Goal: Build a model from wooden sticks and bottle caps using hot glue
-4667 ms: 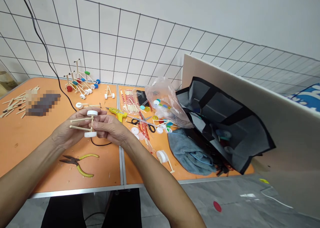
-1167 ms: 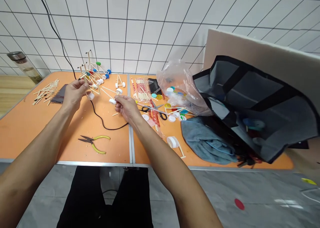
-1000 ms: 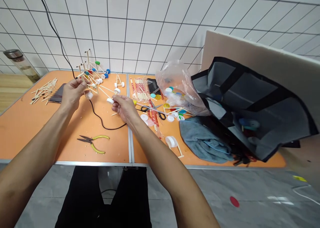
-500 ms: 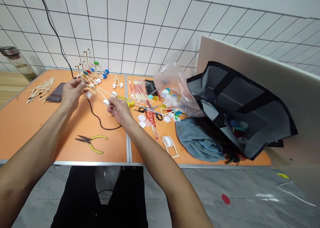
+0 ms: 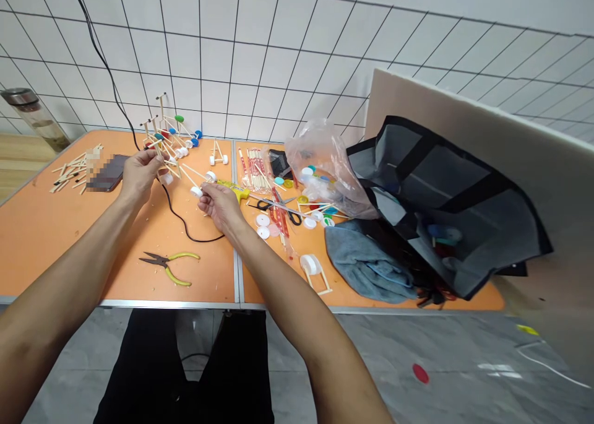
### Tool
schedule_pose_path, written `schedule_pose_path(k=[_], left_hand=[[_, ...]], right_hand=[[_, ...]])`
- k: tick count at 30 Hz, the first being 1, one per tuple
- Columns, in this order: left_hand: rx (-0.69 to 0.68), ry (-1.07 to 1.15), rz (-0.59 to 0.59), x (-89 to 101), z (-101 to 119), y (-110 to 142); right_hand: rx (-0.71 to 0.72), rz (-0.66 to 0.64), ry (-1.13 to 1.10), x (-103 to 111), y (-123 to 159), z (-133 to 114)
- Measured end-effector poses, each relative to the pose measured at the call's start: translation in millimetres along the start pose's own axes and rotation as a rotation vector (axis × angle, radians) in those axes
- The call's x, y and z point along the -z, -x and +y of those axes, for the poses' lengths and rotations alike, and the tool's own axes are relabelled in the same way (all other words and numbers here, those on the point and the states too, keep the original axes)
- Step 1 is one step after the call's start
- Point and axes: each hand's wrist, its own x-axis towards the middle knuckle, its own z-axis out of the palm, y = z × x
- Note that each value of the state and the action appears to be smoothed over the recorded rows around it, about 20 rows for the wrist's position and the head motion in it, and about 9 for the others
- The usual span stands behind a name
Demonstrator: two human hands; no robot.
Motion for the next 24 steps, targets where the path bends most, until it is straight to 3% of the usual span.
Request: schedule_pose_path(k=[24], left_hand=[[-0.05,0.028,0.006,-5.3,3.4,7.1]], right_hand=[[-0.043,-0.006,0.036,-6.1,1.2,3.8]])
